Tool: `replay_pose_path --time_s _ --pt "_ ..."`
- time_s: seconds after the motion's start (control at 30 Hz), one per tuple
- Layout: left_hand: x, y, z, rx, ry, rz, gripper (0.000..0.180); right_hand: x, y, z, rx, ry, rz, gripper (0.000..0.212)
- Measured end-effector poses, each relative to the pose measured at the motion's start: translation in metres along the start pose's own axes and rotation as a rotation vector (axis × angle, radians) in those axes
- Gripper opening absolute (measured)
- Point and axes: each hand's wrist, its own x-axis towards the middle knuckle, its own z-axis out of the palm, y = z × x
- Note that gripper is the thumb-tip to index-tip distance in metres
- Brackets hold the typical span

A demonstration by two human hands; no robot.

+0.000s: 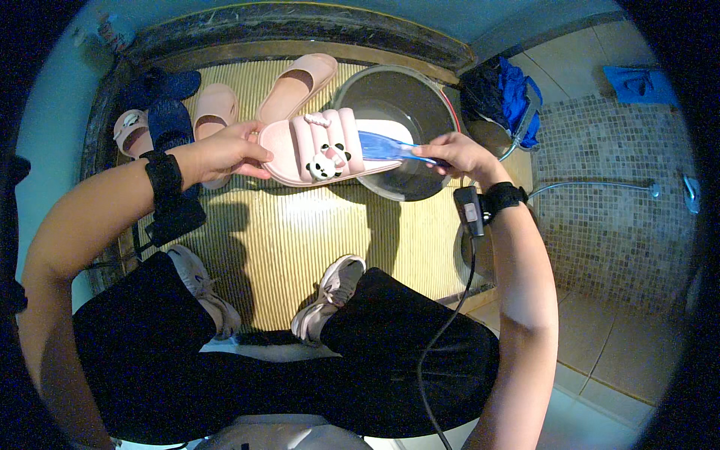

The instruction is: The person scrubs a pink slipper with a blue brush, repeatedly dipping the brush into a metal bowl of water. They apply a cleaning agent from a green bottle and continue scrubbing the slipper's surface and sole.

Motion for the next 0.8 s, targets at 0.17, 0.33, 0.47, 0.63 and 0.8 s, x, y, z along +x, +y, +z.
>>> replay_pose_path --time_s 0.17,0.33,0.47,0.63,0.8 --pt "-0.007 0.0 0.007 0.005 0.014 0.003 0.058 0.015 -0.042 0.047 -0.079 -0.153 -0.309 0.038" --pt "-0.011 0.001 0.012 0.039 0.03 -0.003 0.062 0.027 -0.054 0.063 0.067 -0.209 -0.36 0.031" --pt "-0.007 0.005 0.012 0.013 0.001 0.002 0.061 0.014 -0.037 0.024 -0.115 -0.003 -0.294 0.036" --pt "-0.006 0.006 0.01 0.023 -0.048 -0.026 0.058 0.001 -0.032 0.009 -0.117 0.086 -0.127 0.039" --pt "-0.01 -0.001 0.011 0.054 -0.052 -0.027 0.06 0.022 -0.047 0.059 -0.022 -0.069 -0.493 0.033"
